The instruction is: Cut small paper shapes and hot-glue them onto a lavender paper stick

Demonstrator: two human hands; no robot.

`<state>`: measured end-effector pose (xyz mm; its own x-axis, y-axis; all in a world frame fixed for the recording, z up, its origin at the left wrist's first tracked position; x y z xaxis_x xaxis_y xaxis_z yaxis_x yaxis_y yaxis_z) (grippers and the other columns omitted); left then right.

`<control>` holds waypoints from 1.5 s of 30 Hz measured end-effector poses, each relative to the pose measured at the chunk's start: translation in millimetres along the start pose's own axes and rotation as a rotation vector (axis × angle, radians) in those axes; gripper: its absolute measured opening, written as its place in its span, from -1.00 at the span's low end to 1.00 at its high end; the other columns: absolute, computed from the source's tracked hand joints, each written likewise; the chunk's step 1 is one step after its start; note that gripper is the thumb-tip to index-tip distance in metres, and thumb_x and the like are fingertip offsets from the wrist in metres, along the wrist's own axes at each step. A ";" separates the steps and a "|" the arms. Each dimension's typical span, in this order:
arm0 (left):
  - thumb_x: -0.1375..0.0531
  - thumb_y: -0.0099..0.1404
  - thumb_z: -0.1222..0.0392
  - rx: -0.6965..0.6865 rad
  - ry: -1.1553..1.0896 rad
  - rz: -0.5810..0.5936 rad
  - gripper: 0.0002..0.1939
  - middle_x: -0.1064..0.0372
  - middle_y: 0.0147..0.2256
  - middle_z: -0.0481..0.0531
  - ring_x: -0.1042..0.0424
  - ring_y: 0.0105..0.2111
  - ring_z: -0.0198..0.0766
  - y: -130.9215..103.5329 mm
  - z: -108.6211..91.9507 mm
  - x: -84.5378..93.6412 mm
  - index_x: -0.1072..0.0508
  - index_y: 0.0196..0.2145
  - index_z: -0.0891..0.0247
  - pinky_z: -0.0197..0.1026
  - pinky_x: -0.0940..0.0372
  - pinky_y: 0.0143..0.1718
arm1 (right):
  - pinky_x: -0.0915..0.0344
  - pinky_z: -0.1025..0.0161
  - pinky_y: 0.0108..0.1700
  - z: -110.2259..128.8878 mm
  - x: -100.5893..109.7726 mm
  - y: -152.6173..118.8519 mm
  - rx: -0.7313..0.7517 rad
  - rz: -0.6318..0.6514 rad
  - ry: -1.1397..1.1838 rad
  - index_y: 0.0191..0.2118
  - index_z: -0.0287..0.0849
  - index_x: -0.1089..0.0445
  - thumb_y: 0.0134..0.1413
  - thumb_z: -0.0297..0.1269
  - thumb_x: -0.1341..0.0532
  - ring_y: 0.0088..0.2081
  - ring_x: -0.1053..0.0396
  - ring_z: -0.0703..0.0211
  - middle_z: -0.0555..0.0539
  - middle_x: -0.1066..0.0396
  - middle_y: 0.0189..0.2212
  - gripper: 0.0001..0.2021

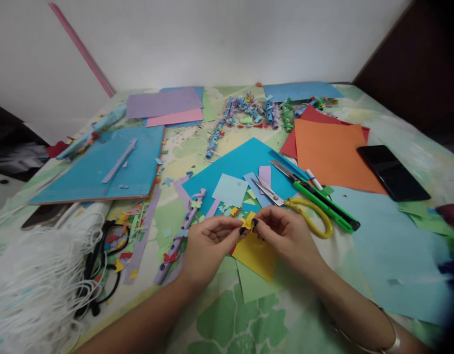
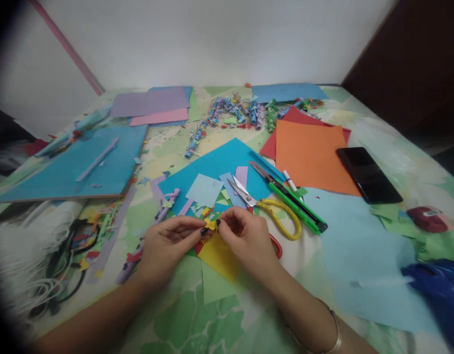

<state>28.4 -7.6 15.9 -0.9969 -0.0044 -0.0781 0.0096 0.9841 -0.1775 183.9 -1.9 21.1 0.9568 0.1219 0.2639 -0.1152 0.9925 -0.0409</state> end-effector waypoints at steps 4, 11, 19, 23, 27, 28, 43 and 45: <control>-0.30 -0.02 0.29 0.048 -0.018 0.008 -0.91 -0.52 -0.51 0.04 -0.53 -0.49 -0.26 1.0 0.4 0.2 -0.50 -0.48 0.32 -0.31 -0.47 -0.40 | -0.18 0.36 -0.52 1.1 -1.4 0.6 0.047 0.014 -0.107 -0.43 -0.20 -0.36 0.02 -0.33 -0.14 -0.53 -0.27 0.30 0.01 -0.36 -0.57 -0.90; -0.29 0.02 0.28 0.122 0.005 0.034 -0.77 -0.53 -0.45 0.03 -0.50 -0.50 -0.31 2.7 0.6 2.0 -0.53 -0.30 0.33 -0.29 -0.44 -0.41 | -0.22 0.37 -0.48 8.5 1.8 -3.3 0.142 0.001 -0.138 -0.40 -0.19 -0.40 0.06 -0.36 -0.14 -0.50 -0.31 0.30 0.00 -0.40 -0.53 -0.89; -0.22 0.03 0.39 0.023 0.275 0.211 -0.89 -0.52 -0.41 0.06 -0.47 -0.42 -0.31 -11.7 -2.6 -11.2 -0.55 -0.46 0.32 -0.31 -0.36 -0.37 | -0.30 0.34 -0.42 20.8 30.7 -9.2 0.173 -0.277 0.031 -0.40 -0.20 -0.46 -0.02 -0.35 -0.23 -0.48 -0.37 0.27 -0.02 -0.45 -0.50 -0.93; -0.17 0.03 0.42 -0.013 0.479 0.252 -0.85 -0.49 -0.47 0.02 -0.44 -0.47 -0.30 -27.0 2.5 -19.1 -0.53 -0.44 0.30 -0.28 -0.33 -0.41 | -0.24 0.37 -0.54 18.3 38.3 -32.0 0.092 -0.375 0.069 -0.44 -0.21 -0.48 -0.09 -0.34 -0.28 -0.56 -0.31 0.31 0.00 -0.41 -0.57 -0.93; -0.18 0.04 0.43 -0.124 0.747 0.192 -0.85 -0.48 -0.48 -0.01 -0.42 -0.50 -0.30 -37.0 6.2 -19.8 -0.48 -0.40 0.29 -0.23 -0.30 -0.40 | -0.12 0.41 -0.67 5.5 29.2 -69.1 -0.066 -0.358 0.095 -0.46 -0.23 -0.47 -0.07 -0.29 -0.28 -0.69 -0.17 0.37 0.07 -0.28 -0.73 -0.89; -0.19 0.04 0.42 -0.171 0.808 0.170 -0.87 -0.47 -0.46 -0.01 -0.41 -0.49 -0.29 -38.0 5.6 -19.5 -0.46 -0.41 0.29 -0.22 -0.30 -0.39 | -0.10 0.41 -0.68 2.2 25.7 -77.9 -0.104 -0.358 0.104 -0.46 -0.23 -0.47 -0.07 -0.27 -0.27 -0.71 -0.15 0.38 0.08 -0.26 -0.74 -0.87; -0.14 0.14 0.39 -0.319 0.723 0.151 -0.83 -0.42 -0.29 0.03 -0.39 -0.52 -0.40 -60.8 10.8 8.6 -0.44 -0.28 0.28 -0.35 -0.31 -0.54 | -0.23 0.35 -0.53 -16.1 0.3 -116.1 -0.041 -0.204 0.026 -0.25 -0.17 -0.38 0.15 -0.26 -0.11 -0.61 -0.28 0.31 0.02 -0.40 -0.56 -0.86; -0.14 0.15 0.39 -0.375 0.747 0.166 -0.83 -0.43 -0.30 0.03 -0.40 -0.51 -0.40 -64.0 11.5 8.6 -0.44 -0.28 0.29 -0.35 -0.33 -0.51 | -0.23 0.34 -0.50 -13.1 -8.3 -113.0 0.008 -0.066 -0.072 -0.22 -0.13 -0.33 0.19 -0.30 -0.06 -0.61 -0.27 0.35 -0.05 -0.49 -0.34 -0.87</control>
<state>20.1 -72.7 15.4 -0.7758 0.1340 0.6165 0.2651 0.9560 0.1258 192.4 -115.2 10.9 0.9407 0.0564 0.3344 -0.0552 0.9984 -0.0132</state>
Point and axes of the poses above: each hand's wrist, its own y-axis towards the middle knuckle, its own x-axis out of the back of the hand, z = x × y, the point moved 3 cm from there along y, towards the middle knuckle
